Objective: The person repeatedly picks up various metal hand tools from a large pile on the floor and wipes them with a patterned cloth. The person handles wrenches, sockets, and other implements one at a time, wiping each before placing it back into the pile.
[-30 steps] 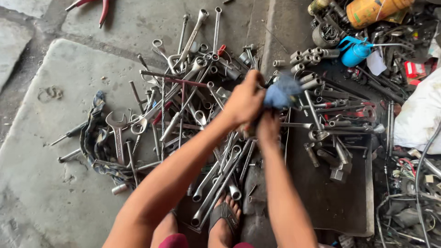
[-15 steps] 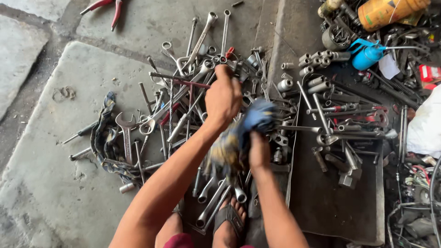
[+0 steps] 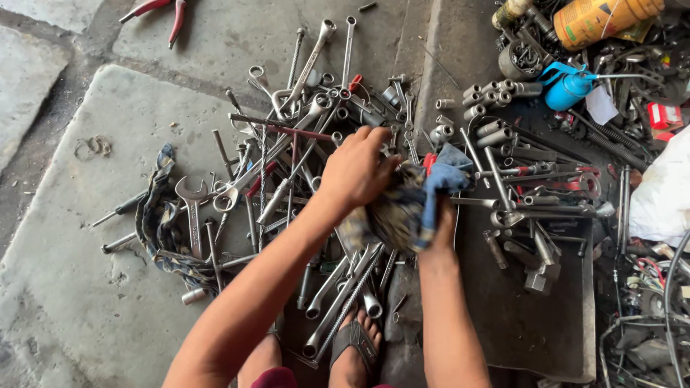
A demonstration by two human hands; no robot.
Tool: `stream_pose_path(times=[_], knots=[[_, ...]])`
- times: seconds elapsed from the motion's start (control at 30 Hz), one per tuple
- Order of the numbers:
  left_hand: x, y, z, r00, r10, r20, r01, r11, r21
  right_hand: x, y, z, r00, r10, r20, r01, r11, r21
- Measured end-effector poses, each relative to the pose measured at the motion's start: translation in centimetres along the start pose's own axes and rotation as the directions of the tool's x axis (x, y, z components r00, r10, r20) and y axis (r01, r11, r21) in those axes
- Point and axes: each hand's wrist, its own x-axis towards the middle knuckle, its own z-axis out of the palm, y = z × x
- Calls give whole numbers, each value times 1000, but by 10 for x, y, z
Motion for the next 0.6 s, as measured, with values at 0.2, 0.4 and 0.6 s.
stream_pose_path(times=[0.2, 0.4, 0.6], knots=[[0, -33, 34, 897, -80, 435, 290, 850, -441, 4, -17, 5, 999, -20, 50, 25, 995, -93], [-1, -42, 52, 903, -102, 418, 382, 635, -671, -11, -20, 7, 995, 2, 102, 18, 981, -194], [-7, -44, 58, 871, -323, 371, 492, 565, -663, -14, -7, 4, 996, -75, -52, 45, 901, -431]])
